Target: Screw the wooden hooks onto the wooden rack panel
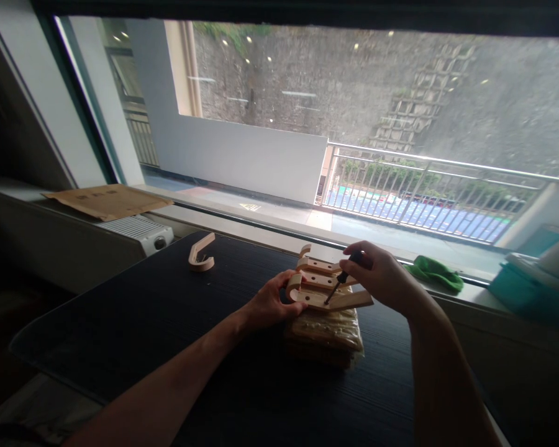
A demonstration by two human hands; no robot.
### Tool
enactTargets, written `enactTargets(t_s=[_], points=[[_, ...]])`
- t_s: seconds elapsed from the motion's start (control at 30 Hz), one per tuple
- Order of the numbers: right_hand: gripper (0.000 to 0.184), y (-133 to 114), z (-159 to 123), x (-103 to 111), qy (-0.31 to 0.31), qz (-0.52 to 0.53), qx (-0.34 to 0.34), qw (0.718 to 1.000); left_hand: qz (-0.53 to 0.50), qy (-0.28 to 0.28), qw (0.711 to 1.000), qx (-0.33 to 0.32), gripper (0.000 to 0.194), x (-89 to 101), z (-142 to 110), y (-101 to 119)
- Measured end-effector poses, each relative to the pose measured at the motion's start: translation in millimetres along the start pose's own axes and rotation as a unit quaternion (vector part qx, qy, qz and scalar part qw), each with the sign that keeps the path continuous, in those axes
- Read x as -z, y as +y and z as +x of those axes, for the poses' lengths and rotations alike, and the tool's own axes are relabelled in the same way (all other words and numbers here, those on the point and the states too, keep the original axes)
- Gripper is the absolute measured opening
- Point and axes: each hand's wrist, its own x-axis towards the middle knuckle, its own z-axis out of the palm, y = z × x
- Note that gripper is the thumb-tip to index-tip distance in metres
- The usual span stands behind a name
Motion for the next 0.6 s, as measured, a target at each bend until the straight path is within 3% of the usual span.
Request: enactTargets(t_s=[0.2,0.43,0.6], points=[[0.026,1,2,1,-0.001,0.004,0.015,1.0,-0.021,-0.008,1.0,-0.002,0.035,0.5,0,2],[0.031,1,2,-1,0.028,-0.022,-0.003,0.999,-0.008,0.003,1.0,0.004,0.035,-0.1,0,0],[0.029,-13,-3,-1,-0.006,-0.001,0.032,0.999,-0.025,-0.008,1.0,0.003,0.034,-0.1,0,2]])
